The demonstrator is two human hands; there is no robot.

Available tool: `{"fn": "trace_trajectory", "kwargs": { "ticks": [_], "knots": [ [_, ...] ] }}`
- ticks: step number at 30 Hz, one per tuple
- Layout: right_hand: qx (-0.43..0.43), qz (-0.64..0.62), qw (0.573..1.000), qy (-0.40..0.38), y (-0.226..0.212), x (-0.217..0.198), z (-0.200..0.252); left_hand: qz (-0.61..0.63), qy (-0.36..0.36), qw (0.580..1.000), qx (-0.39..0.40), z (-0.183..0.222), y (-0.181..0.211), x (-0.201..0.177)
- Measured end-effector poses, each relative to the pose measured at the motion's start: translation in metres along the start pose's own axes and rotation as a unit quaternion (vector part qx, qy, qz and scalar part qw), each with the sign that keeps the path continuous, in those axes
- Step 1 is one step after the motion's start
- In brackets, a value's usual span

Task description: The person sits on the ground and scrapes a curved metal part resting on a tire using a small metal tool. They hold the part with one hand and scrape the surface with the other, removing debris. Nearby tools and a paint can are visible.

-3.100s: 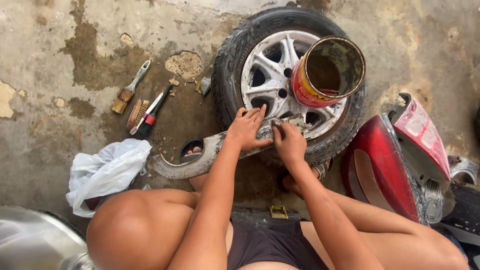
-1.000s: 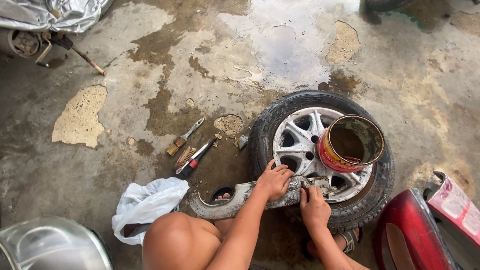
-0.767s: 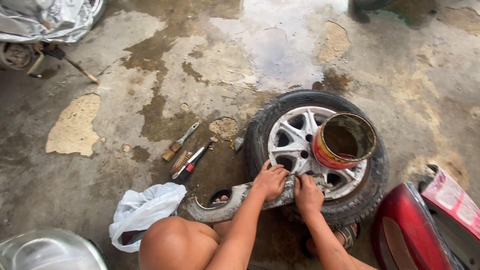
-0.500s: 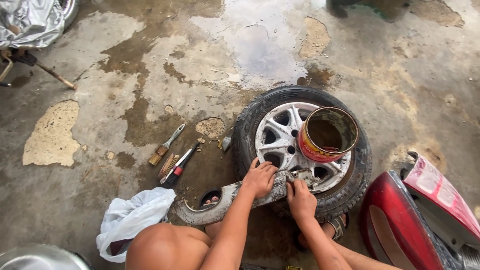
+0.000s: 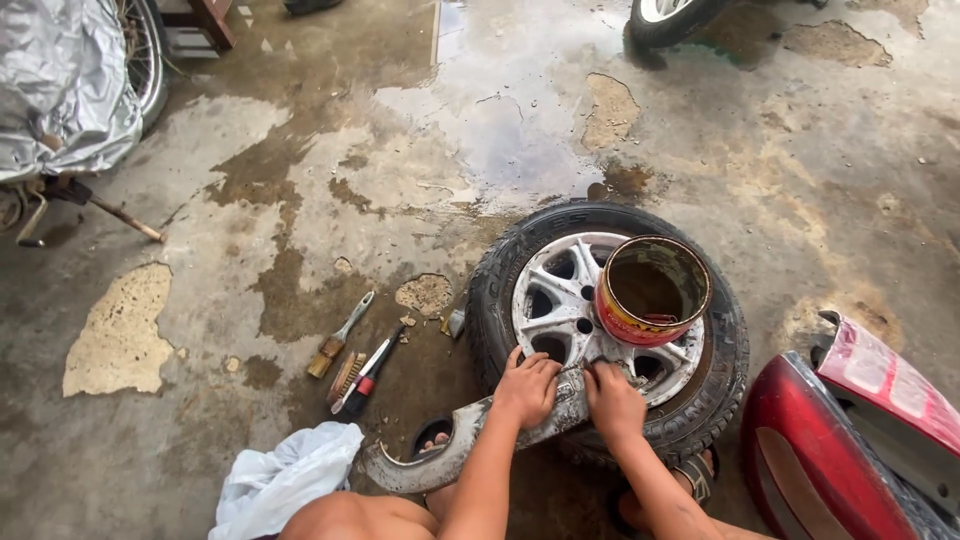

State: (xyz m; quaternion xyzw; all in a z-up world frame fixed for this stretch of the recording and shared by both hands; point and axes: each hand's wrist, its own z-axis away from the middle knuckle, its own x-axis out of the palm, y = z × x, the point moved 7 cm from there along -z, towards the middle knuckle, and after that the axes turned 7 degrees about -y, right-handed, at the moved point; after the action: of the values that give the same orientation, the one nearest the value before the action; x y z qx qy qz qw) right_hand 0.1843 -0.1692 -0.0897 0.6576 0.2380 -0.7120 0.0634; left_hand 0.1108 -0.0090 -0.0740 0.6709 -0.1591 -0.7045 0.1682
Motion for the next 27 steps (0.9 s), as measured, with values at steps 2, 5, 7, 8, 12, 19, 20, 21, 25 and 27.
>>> {"fn": "trace_trajectory", "kwargs": {
  "ticks": [2, 5, 7, 8, 12, 19, 20, 21, 25, 27],
  "knots": [
    [-0.022, 0.002, 0.999, 0.044, 0.011, -0.01, 0.026, 0.021, -0.068, 0.997, -0.011, 0.003, 0.013, -0.028],
    [-0.047, 0.008, 0.996, 0.077, 0.017, -0.02, 0.04, 0.042, -0.131, 0.99, -0.023, 0.005, 0.019, -0.035],
    [-0.047, 0.008, 0.996, 0.07, 0.012, -0.021, 0.033, 0.039, -0.128, 0.991, -0.021, 0.008, 0.018, -0.029],
    [-0.045, -0.009, 0.997, 0.059, 0.007, -0.022, 0.022, 0.04, -0.116, 0.992, -0.015, 0.006, 0.016, -0.028],
    [-0.054, -0.02, 0.998, 0.032, -0.011, -0.014, -0.015, 0.026, -0.122, 0.992, -0.018, 0.002, 0.017, -0.027],
    [-0.077, -0.057, 0.993, 0.062, 0.003, -0.024, 0.036, 0.031, -0.118, 0.992, -0.02, 0.005, 0.017, -0.023],
    [-0.064, -0.05, 0.995, 0.061, 0.008, -0.022, 0.041, 0.029, -0.112, 0.993, -0.018, 0.004, 0.016, -0.024],
    [-0.051, -0.044, 0.996, 0.061, 0.012, -0.02, 0.045, 0.027, -0.105, 0.994, -0.016, 0.003, 0.015, -0.025],
    [-0.084, -0.034, 0.992, 0.083, 0.001, -0.021, 0.027, 0.019, -0.104, 0.994, -0.014, 0.002, 0.015, -0.024],
    [-0.083, -0.045, 0.993, 0.07, -0.006, -0.018, 0.011, 0.019, -0.114, 0.993, -0.022, 0.002, 0.014, -0.023]
  ]
}}
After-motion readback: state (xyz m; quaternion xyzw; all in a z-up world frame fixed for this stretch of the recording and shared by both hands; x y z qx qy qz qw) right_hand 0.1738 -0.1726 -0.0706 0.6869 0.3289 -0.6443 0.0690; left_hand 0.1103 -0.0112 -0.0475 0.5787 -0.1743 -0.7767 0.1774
